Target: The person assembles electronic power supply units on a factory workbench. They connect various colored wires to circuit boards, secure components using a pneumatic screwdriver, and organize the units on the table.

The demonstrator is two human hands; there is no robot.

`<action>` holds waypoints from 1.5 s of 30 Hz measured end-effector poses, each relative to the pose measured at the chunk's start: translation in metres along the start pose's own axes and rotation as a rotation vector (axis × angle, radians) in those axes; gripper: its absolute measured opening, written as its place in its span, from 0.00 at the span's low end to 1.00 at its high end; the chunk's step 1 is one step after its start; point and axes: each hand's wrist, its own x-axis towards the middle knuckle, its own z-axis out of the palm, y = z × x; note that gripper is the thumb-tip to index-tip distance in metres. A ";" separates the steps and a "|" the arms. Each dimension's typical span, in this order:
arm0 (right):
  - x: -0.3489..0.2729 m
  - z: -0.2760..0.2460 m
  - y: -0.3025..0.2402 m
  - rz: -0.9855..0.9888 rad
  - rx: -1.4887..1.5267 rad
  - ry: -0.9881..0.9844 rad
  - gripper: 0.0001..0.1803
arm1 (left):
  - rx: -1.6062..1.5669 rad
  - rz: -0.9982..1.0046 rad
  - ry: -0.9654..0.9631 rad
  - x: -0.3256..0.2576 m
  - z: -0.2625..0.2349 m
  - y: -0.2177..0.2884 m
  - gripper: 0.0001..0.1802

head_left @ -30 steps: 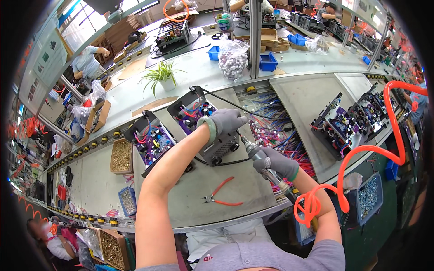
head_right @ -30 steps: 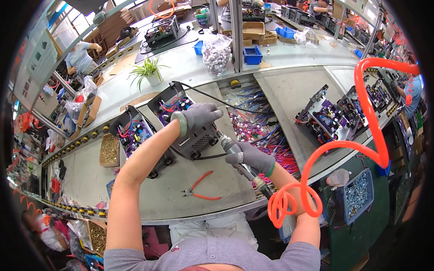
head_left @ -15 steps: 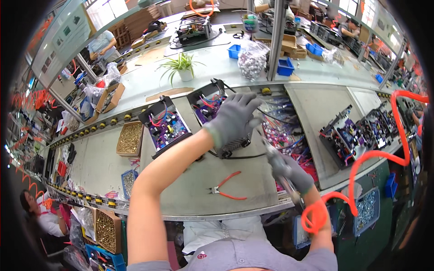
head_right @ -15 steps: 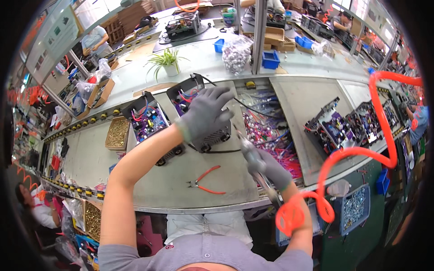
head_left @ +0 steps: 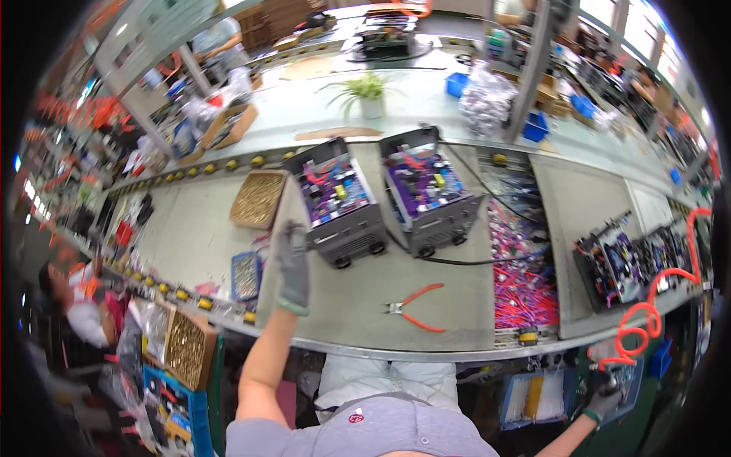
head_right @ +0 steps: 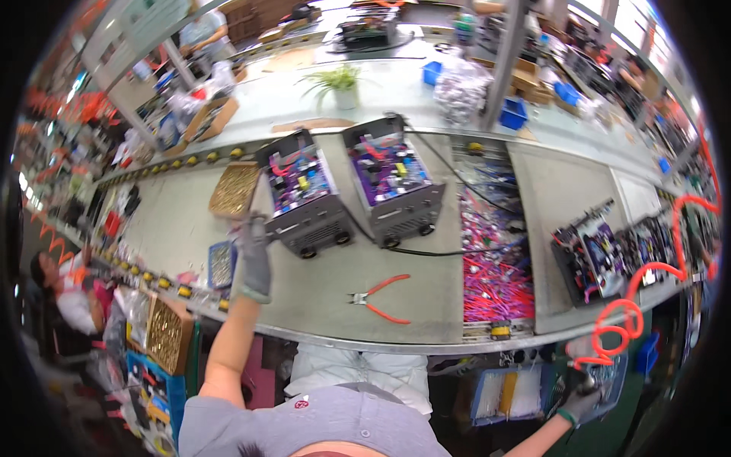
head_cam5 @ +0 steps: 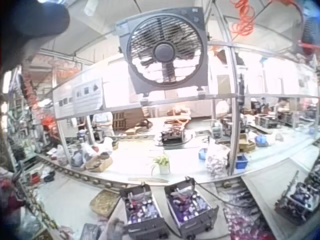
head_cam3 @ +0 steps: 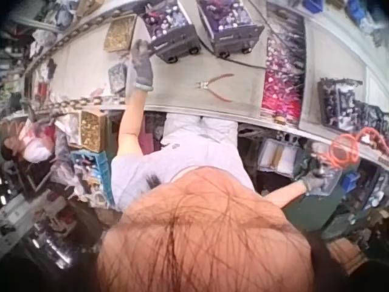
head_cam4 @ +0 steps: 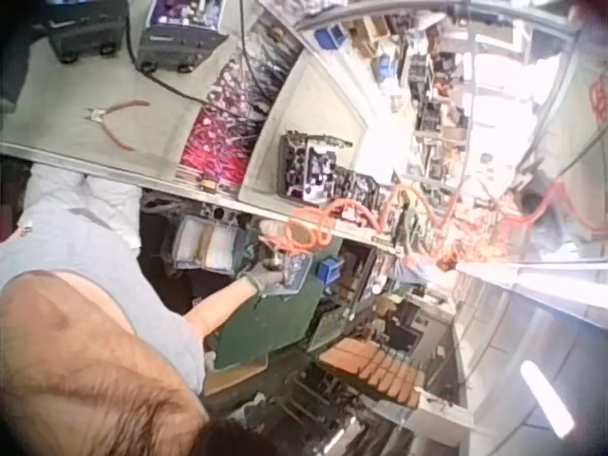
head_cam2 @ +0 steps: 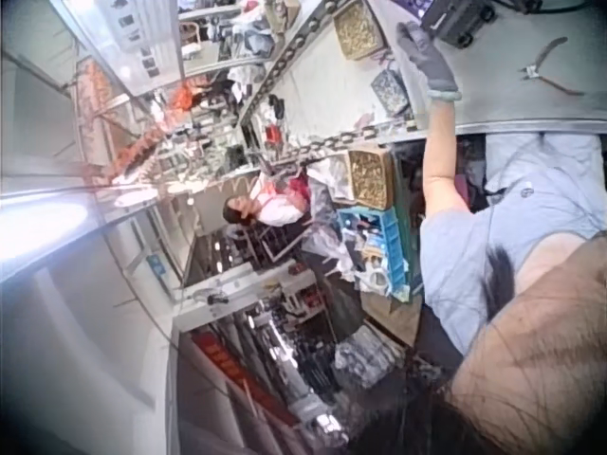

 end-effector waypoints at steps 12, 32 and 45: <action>-0.086 0.085 -0.030 -0.031 -0.305 -0.226 0.24 | -0.189 -0.135 0.009 -0.033 0.033 -0.039 0.33; -0.219 0.260 -0.007 -0.012 -0.465 -0.783 0.38 | -0.601 -0.367 0.230 0.080 -0.117 -0.095 0.20; -0.283 0.319 0.050 0.220 -0.684 -1.208 0.43 | -0.017 -0.154 -0.065 0.019 -0.123 -0.020 0.40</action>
